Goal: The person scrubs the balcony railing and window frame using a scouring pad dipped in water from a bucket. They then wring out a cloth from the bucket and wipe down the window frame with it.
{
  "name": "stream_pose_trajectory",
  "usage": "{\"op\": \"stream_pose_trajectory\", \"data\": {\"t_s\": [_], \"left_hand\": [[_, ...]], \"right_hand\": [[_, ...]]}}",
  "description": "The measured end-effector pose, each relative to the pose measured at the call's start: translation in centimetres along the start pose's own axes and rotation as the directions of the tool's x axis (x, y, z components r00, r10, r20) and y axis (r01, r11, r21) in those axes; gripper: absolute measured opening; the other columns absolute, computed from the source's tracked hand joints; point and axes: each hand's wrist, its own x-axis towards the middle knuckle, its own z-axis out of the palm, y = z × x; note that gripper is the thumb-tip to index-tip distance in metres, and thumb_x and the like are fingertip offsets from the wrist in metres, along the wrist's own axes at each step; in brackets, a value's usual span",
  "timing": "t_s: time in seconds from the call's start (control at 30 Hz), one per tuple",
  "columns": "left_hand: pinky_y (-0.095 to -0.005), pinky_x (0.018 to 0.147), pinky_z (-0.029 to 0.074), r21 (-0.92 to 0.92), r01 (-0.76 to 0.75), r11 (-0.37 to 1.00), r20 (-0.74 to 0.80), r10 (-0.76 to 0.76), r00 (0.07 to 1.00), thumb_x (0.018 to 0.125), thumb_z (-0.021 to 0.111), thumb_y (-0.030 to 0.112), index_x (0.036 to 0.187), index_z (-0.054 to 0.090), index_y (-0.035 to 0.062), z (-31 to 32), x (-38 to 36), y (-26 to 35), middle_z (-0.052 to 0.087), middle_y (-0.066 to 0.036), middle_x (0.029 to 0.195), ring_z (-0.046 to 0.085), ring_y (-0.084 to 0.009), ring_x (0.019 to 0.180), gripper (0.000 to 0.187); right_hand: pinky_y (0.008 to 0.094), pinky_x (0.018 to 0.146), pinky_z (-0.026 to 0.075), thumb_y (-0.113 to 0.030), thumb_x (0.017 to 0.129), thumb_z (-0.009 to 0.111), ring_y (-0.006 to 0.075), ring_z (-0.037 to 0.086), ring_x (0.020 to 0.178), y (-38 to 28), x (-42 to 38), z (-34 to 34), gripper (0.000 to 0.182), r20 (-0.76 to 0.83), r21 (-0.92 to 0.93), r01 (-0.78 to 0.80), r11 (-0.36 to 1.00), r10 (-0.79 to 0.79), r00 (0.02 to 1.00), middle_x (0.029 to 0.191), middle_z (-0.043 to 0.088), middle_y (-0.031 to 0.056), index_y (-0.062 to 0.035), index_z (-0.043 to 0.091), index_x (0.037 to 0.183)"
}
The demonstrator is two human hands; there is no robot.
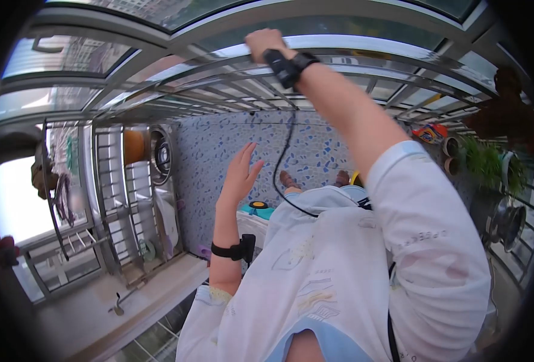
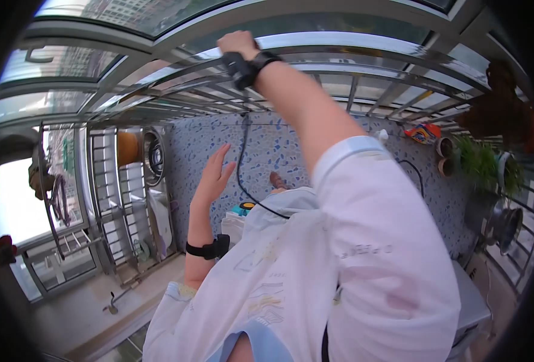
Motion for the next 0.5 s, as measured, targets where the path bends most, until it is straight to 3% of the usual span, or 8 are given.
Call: {"op": "stream_pose_trajectory", "data": {"t_s": [0.07, 0.17, 0.3, 0.33, 0.47, 0.5], "left_hand": [[-0.0433, 0.107, 0.033, -0.032, -0.025, 0.999, -0.033, 0.024, 0.999, 0.096, 0.051, 0.028, 0.138, 0.04, 0.0035, -0.2, -0.5, 0.3, 0.042, -0.022, 0.141, 0.04, -0.0388, 0.129, 0.05], [-0.0427, 0.106, 0.033, -0.071, -0.013, 0.997, -0.062, 0.009, 0.998, 0.096, 0.051, 0.029, 0.138, 0.039, 0.0013, 0.4, -0.8, -0.9, 0.043, -0.023, 0.139, 0.041, -0.0389, 0.128, 0.052], [-0.041, 0.108, 0.031, -0.096, 0.02, 0.995, 0.012, -0.019, 1.0, 0.096, 0.051, 0.03, 0.139, 0.038, 0.0013, 1.8, -0.7, -2.2, 0.042, -0.022, 0.141, 0.04, -0.0367, 0.13, 0.053], [-0.0395, 0.109, 0.029, -0.116, 0.028, 0.993, 0.045, -0.023, 0.999, 0.097, 0.05, 0.029, 0.141, 0.037, 0.0019, 1.9, -0.7, -2.4, 0.041, -0.02, 0.143, 0.037, -0.0345, 0.132, 0.053], [-0.0395, 0.11, 0.029, -0.189, -0.001, 0.982, 0.001, 0.001, 1.0, 0.097, 0.05, 0.029, 0.141, 0.037, 0.0017, 2.2, -0.7, -3.0, 0.041, -0.02, 0.143, 0.037, -0.0349, 0.133, 0.053], [-0.0394, 0.11, 0.028, -0.177, 0.034, 0.984, 0.018, -0.032, 0.999, 0.097, 0.049, 0.031, 0.141, 0.036, 0.0015, 2.3, -0.8, -3.4, 0.04, -0.02, 0.143, 0.036, -0.0348, 0.133, 0.054]], "right_hand": [[0.0425, 0.079, 0.055, -0.013, 0.069, 0.07, 0.0309, 0.067, 0.097, 2.8, -2.1, -2.1, 0.03, 0.067, -0.063, -0.013, 0.998, 0.017, 0.998, 0.101, 0.069, 0.0133, -0.0123, 0.071, 0.099], [0.0428, 0.076, 0.056, -0.015, 0.068, 0.071, 0.032, 0.068, 0.091, 9.1, -6.4, -4.3, 0.026, -0.007, -0.159, -0.006, 0.987, 0.005, 1.0, 0.094, 0.07, 0.015, -0.0079, 0.071, 0.093], [0.0465, 0.075, 0.051, -0.022, 0.065, 0.077, 0.0364, 0.063, 0.092, 19.3, -13.5, -8.0, 0.04, -0.149, -0.232, 0.023, 0.972, -0.059, 0.987, 0.094, 0.066, 0.0149, -0.0079, 0.059, 0.097], [0.0456, 0.077, 0.051, -0.024, 0.065, 0.077, 0.0357, 0.062, 0.094, 23.1, -14.7, -8.6, 0.044, -0.083, -0.256, -0.017, 0.966, -0.004, 0.997, 0.097, 0.065, 0.015, -0.0084, 0.057, 0.1], [0.0441, 0.082, 0.048, -0.017, 0.065, 0.075, 0.0348, 0.058, 0.1, 25.6, -19.8, -13.6, 0.046, -0.028, -0.331, -0.116, 0.937, 0.113, 0.993, 0.1, 0.061, 0.0148, -0.0071, 0.052, 0.104], [0.0442, 0.083, 0.047, -0.015, 0.065, 0.075, 0.0351, 0.057, 0.101, 26.8, -19.6, -12.9, 0.045, -0.072, -0.35, -0.048, 0.936, 0.025, 0.997, 0.1, 0.061, 0.0152, -0.0066, 0.052, 0.103]]}}
